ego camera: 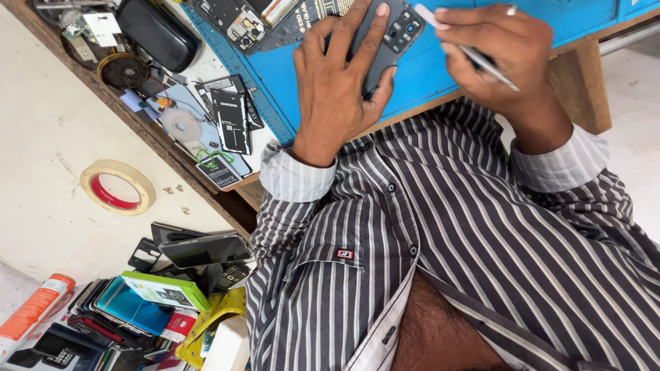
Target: The person removes a protective film from a smartphone back cover using a plastic spudger. They then scrape adhesive residue from the back cover with the spudger and wipe the surface with a cloth. The person continues to scrape and wipe the back cover repeatedly.
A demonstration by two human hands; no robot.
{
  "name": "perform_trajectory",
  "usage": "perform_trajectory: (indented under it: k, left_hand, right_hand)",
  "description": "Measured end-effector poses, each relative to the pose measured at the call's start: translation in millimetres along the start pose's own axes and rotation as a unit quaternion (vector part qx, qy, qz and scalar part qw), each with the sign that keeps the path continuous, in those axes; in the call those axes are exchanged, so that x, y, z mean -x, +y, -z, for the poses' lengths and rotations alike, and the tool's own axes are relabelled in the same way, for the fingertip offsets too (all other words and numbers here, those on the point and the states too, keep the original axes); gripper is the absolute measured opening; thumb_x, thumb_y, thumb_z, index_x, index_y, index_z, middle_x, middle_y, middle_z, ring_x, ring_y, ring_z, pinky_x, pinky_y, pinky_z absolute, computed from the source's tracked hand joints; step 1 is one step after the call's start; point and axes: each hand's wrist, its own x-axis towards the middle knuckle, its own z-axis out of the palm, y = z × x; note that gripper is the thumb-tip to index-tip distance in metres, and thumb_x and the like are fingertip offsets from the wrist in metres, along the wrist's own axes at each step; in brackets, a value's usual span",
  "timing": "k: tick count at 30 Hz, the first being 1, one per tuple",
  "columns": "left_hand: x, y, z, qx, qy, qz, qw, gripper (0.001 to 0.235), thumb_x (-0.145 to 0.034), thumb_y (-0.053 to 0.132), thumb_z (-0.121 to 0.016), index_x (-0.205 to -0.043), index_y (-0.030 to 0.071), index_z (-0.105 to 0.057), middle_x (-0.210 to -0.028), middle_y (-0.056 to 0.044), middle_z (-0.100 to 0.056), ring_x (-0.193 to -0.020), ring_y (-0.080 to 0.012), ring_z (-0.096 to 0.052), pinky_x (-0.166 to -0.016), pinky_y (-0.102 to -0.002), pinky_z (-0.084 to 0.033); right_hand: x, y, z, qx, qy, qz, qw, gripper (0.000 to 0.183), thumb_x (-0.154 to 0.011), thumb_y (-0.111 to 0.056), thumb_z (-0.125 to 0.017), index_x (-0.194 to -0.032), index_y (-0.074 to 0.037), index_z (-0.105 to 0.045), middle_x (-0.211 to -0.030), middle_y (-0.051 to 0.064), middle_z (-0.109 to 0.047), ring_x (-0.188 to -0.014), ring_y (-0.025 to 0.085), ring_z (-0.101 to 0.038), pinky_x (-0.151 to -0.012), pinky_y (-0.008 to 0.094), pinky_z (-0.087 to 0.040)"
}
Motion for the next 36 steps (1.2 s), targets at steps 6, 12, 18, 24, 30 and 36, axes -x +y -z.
perform_trajectory:
  k: [6, 12, 18, 24, 30, 36]
  left_hand:
    - [-2, -3, -2, 0.008, 0.0, 0.01, 1.0, 0.07, -0.098, 0.035, -0.083, -0.158, 0.021, -0.051, -0.162, 0.002, -0.04, -0.125, -0.0226, -0.046, -0.103, -0.039, -0.041]
    - [-10, -4, 1, 0.014, -0.007, 0.008, 1.0, 0.073, -0.092, 0.033, -0.077, -0.157, 0.017, -0.046, -0.159, -0.005, -0.046, -0.121, -0.0293, -0.051, -0.095, -0.045, -0.042]
    - [-7, 14, 25, 0.041, 0.044, 0.003, 0.998, 0.067, -0.083, 0.029, -0.078, -0.145, 0.013, -0.058, -0.154, -0.007, -0.051, -0.123, -0.0336, -0.052, -0.104, -0.047, -0.044]
    - [-10, 15, 25, 0.076, 0.049, 0.009, 0.996, 0.057, -0.074, 0.024, -0.08, -0.13, 0.013, -0.069, -0.146, -0.009, -0.053, -0.127, -0.0353, -0.05, -0.108, -0.049, -0.041]
    - [-7, 18, 25, 0.084, 0.055, 0.009, 0.995, 0.055, -0.075, 0.024, -0.081, -0.128, 0.013, -0.068, -0.146, -0.01, -0.054, -0.13, -0.0346, -0.05, -0.111, -0.049, -0.039]
    - [-3, 17, 27, 0.087, 0.07, -0.007, 0.994, 0.055, -0.078, 0.025, -0.08, -0.13, 0.014, -0.067, -0.146, -0.009, -0.054, -0.131, -0.034, -0.05, -0.111, -0.048, -0.04]
  right_hand:
    - [-14, -8, 3, 0.017, 0.008, -0.008, 1.0, 0.013, -0.089, 0.009, -0.077, -0.101, 0.003, -0.076, -0.115, 0.016, -0.077, -0.099, 0.025, -0.076, -0.079, 0.032, -0.06]
    - [-18, -5, -1, 0.027, -0.015, -0.01, 0.999, 0.017, -0.095, 0.002, -0.079, -0.112, 0.002, -0.075, -0.114, 0.018, -0.076, -0.098, 0.027, -0.076, -0.084, 0.036, -0.059]
    - [-19, -20, -7, -0.039, 0.059, -0.138, 0.988, 0.016, -0.1, -0.01, -0.076, -0.115, -0.006, -0.074, -0.112, 0.012, -0.076, -0.098, 0.025, -0.076, -0.084, 0.034, -0.059]
    - [-40, -20, -10, 0.054, 0.051, -0.076, 0.994, 0.015, -0.096, -0.011, -0.077, -0.11, -0.006, -0.075, -0.104, 0.012, -0.075, -0.093, 0.029, -0.072, -0.08, 0.037, -0.056]
    - [-54, -34, -16, 0.092, 0.049, -0.045, 0.994, 0.016, -0.089, -0.01, -0.079, -0.105, -0.008, -0.075, -0.103, 0.009, -0.076, -0.091, 0.029, -0.069, -0.08, 0.039, -0.053]
    - [-61, -46, -19, 0.094, 0.039, -0.056, 0.993, 0.015, -0.091, -0.006, -0.075, -0.106, -0.008, -0.074, -0.099, 0.009, -0.074, -0.088, 0.03, -0.068, -0.078, 0.04, -0.052]
